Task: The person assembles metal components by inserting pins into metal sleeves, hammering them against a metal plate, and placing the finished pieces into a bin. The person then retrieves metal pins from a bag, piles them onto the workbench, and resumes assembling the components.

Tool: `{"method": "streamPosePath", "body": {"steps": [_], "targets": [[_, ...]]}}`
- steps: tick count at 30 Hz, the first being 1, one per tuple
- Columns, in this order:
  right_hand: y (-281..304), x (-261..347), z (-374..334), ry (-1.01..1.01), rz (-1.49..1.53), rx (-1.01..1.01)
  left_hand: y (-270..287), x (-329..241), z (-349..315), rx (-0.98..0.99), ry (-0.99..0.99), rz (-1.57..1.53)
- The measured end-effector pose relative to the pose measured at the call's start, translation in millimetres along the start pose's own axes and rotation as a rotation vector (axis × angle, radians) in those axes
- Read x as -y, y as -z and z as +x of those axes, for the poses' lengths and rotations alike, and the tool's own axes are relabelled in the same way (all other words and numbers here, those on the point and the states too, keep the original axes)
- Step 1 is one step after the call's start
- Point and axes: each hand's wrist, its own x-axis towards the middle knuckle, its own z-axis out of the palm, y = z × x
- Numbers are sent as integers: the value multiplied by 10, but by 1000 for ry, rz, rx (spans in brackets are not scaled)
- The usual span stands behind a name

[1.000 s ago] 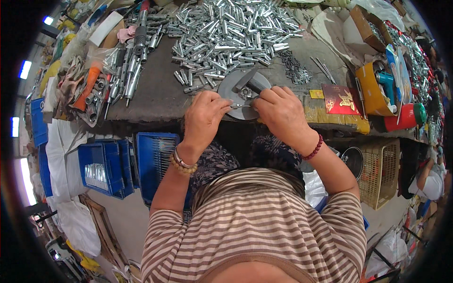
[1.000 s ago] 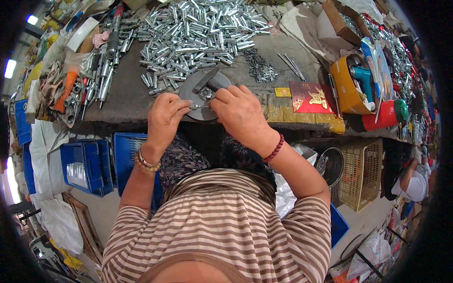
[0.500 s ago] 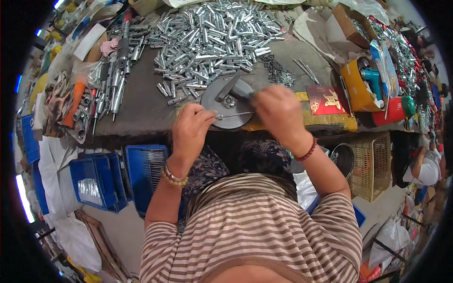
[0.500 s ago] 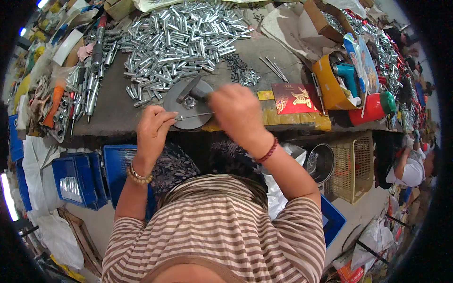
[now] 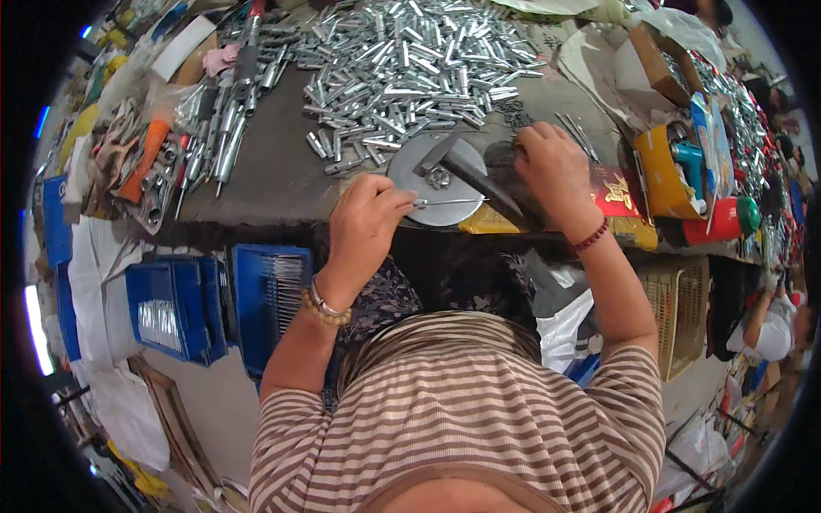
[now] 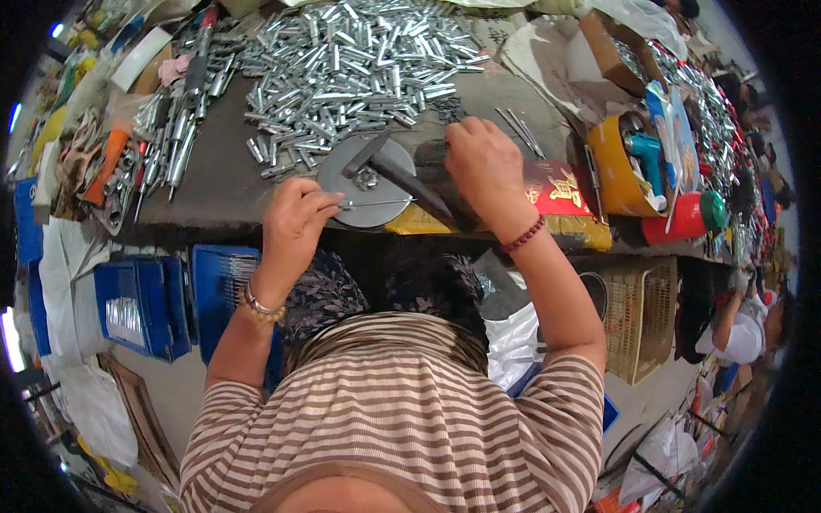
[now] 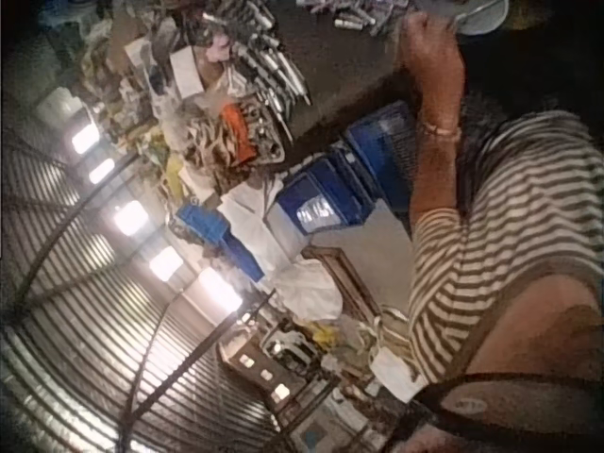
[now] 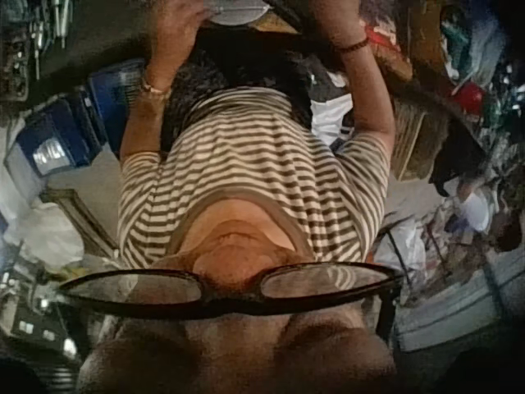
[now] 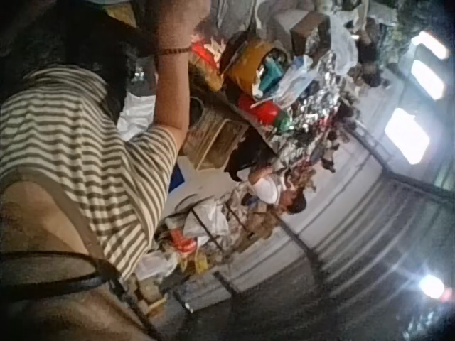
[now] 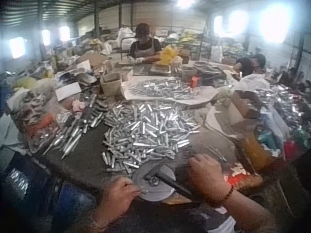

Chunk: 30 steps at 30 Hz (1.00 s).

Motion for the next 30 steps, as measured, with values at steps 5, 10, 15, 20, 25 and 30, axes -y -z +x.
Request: {"method": "streamPosePath", "body": {"steps": [5,10,15,20,25,30], "targets": [[303,597,-59,-243,820,135,0,33,-42,-12,-18,32],[-20,910,-166,28,772,-59,-34,47,-18,-30,-48,25],[-118,969,-194,102,663,-111,-25,38,-16,-32,-41,11],[-207,1024,-178,146,602,-114,-4,108,-86,-69,-42,44],[-154,1001,-210,230,304,-140,-121,227,-44,-58,-98,123],[21,1054,-115,314,133,71,-126,198,-136,-141,-96,65]]}}
